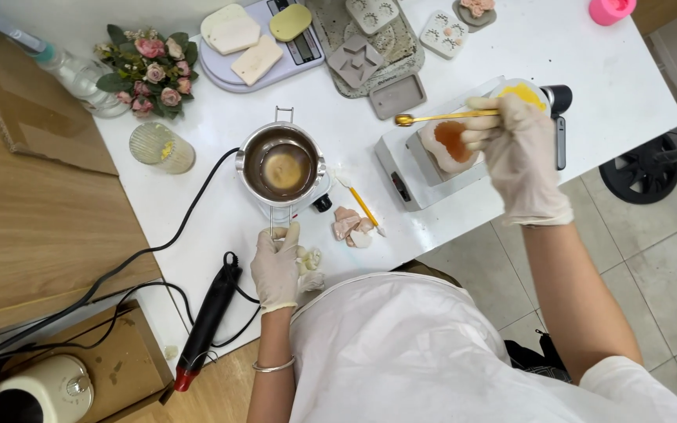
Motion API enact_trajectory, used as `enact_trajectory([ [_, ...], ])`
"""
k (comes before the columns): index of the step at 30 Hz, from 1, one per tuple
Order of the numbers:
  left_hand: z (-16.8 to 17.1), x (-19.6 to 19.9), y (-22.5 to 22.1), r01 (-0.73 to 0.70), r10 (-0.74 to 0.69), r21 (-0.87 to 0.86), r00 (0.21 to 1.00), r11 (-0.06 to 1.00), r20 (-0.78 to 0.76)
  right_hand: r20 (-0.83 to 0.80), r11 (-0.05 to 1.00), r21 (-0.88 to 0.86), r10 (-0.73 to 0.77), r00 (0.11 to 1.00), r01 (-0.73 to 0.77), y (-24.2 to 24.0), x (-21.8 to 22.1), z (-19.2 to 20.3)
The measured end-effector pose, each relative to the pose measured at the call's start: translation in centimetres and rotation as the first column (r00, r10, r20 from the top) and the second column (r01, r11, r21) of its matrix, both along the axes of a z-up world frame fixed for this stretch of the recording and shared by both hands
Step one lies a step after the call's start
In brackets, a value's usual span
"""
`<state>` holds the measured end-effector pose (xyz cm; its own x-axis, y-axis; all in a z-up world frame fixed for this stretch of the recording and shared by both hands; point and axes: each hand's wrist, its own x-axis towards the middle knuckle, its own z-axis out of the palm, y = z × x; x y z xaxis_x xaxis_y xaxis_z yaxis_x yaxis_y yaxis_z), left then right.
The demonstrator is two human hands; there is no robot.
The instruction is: Pouring melted wax from a melting pot into a candle mold using a small spoon.
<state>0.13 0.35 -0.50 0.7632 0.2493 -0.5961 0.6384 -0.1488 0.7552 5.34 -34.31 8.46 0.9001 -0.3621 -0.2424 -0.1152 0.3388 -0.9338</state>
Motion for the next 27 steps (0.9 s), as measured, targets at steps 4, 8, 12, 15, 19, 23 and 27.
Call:
enact_trajectory([
  [4, 0.4, 0.2, -0.1, 0.006, -0.006, 0.006, 1.000, 1.000, -0.012, 0.043, 0.996, -0.041, -0.076, 0.996, 0.077, -3.4, -2.0, -0.3],
  [8, 0.5, 0.2, -0.1, 0.031, -0.030, 0.064, 0.999, 0.997, -0.018, 0.043, 0.986, -0.110, -0.120, 0.992, 0.124, -5.8, -3.1, -1.6],
  [12, 0.7, 0.2, -0.1, 0.030, -0.029, 0.073, 1.000, 0.997, -0.007, 0.047, 0.975, -0.181, -0.118, 0.992, 0.125, -5.8, -3.5, -2.0],
  [15, 0.3, 0.1, -0.1, 0.030, -0.030, 0.068, 0.999, 0.997, 0.010, 0.066, 0.974, -0.180, -0.125, 0.990, 0.135, -5.3, -3.1, -2.4],
  [19, 0.6, 0.2, -0.2, 0.022, -0.021, 0.072, 1.000, 0.997, -0.018, 0.052, 0.970, -0.195, -0.140, 0.989, 0.147, -4.5, -2.4, -2.2],
  [23, 0.8, 0.2, -0.1, 0.031, -0.029, 0.067, 0.999, 0.997, -0.020, 0.093, 0.963, -0.225, -0.128, 0.987, 0.146, -4.1, -1.9, -2.3],
  [27, 0.4, 0.2, 0.0, 0.018, -0.017, 0.032, 1.000, 0.999, -0.021, 0.143, 0.955, -0.257, -0.115, 0.983, 0.149, -4.2, -2.0, -2.4],
])
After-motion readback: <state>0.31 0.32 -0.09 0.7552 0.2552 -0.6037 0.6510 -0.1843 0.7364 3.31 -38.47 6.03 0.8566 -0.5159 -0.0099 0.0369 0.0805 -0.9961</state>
